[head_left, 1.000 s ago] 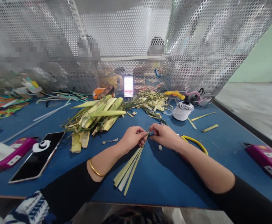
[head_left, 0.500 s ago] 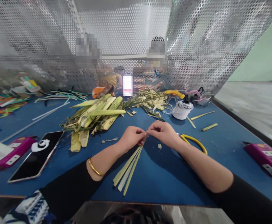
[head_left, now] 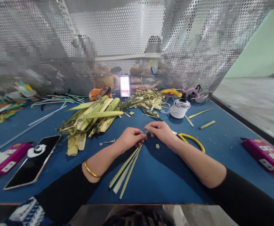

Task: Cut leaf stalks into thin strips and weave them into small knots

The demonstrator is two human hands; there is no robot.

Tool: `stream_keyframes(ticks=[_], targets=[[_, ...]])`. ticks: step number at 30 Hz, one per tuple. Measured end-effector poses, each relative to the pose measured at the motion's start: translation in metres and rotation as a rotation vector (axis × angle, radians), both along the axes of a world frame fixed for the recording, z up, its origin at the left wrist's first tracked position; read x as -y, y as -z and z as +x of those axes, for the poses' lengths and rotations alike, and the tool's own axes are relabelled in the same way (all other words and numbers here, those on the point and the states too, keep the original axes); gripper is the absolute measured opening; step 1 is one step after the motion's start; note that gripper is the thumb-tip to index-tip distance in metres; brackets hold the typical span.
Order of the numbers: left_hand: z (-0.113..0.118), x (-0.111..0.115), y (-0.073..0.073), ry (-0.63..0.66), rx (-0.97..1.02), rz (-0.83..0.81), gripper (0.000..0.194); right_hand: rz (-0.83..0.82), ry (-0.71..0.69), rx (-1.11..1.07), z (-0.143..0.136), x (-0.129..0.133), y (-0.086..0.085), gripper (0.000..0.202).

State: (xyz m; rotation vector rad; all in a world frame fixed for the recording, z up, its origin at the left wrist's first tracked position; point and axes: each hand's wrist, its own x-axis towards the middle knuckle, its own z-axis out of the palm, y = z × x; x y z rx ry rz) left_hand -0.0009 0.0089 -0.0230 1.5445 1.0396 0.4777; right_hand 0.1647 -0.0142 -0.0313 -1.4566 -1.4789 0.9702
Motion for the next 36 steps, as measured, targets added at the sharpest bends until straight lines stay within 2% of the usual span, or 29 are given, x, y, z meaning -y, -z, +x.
stream_keyframes(ticks=[4,7,12,17,22,27,36], targets=[[-0.001,-0.002,0.002,-0.043,0.036,-0.021,0.016,0.14,0.132,0.27,0.011,0.0,-0.009,0.021],[-0.002,-0.003,0.0,-0.076,0.073,-0.051,0.015,0.182,0.095,0.393,0.016,0.002,-0.016,0.03],[-0.001,-0.003,-0.001,-0.104,0.113,-0.08,0.016,0.051,-0.056,0.317,0.012,0.006,-0.015,0.031],[-0.001,-0.004,-0.001,-0.094,0.133,-0.1,0.015,0.042,-0.063,0.354,0.004,0.006,-0.003,0.016],[-0.002,-0.005,-0.002,-0.153,0.164,-0.123,0.018,0.073,-0.062,0.394,0.005,0.006,-0.005,0.013],[-0.002,-0.004,-0.002,-0.2,0.14,-0.098,0.02,0.098,-0.191,0.415,0.005,0.008,-0.009,0.01],[-0.005,-0.005,-0.006,-0.154,0.066,-0.032,0.016,0.092,-0.36,0.344,0.008,0.005,-0.008,0.01]])
